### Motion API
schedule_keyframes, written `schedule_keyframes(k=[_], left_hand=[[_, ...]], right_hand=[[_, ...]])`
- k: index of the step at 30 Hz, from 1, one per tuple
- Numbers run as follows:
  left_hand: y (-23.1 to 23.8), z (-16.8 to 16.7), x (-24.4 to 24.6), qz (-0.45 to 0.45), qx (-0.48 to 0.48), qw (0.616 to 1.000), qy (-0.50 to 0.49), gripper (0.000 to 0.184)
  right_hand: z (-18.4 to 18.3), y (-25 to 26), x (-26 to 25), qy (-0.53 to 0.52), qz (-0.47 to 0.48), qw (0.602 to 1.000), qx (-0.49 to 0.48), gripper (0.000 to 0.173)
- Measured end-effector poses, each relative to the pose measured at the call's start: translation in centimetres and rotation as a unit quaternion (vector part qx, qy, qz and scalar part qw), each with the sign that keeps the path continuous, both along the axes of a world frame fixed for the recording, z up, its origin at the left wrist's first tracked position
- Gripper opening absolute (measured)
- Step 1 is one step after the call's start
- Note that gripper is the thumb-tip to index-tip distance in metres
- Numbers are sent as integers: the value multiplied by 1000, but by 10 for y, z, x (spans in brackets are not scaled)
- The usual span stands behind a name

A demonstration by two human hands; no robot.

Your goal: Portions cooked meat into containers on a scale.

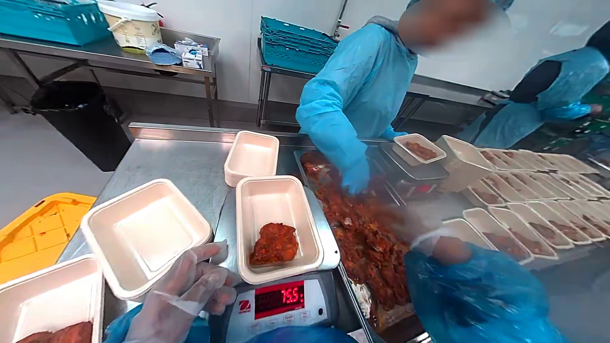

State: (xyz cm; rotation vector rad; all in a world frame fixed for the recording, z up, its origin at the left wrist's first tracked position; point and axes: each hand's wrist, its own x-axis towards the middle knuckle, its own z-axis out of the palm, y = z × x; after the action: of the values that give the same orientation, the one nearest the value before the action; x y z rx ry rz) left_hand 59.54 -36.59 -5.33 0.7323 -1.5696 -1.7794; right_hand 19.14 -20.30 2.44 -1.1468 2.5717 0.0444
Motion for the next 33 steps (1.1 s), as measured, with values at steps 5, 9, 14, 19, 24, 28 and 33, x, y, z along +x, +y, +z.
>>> schedule_keyframes(k=[5, 9, 14, 19, 24, 28, 33], left_hand=[[2, 5, -5, 13, -10, 1000, -6, 37], [3, 6, -1, 28, -28, 999, -14, 38], [1, 6, 11, 42, -44, 998, -20, 38], [2, 8, 15, 63, -27, 997, -39, 39], [2, 6, 12, 55, -38, 997, -28, 40], [1, 7, 9, 49, -32, 998, -38, 43], [-1, 6, 7, 50, -34, 998, -36, 43]], right_hand=[[-49, -15, -5, -31, -16, 997, 66, 42], [-81, -44, 1, -22, -37, 997, 57, 52], [-102, -72, 3, 21, -58, 993, 101, 51], [-98, -83, 10, 34, -73, 988, 130, 43], [-105, -80, 4, 41, -62, 989, 127, 46], [-103, -76, -3, 33, -61, 991, 113, 41], [-84, -61, -18, -24, -107, 993, 44, 37]])
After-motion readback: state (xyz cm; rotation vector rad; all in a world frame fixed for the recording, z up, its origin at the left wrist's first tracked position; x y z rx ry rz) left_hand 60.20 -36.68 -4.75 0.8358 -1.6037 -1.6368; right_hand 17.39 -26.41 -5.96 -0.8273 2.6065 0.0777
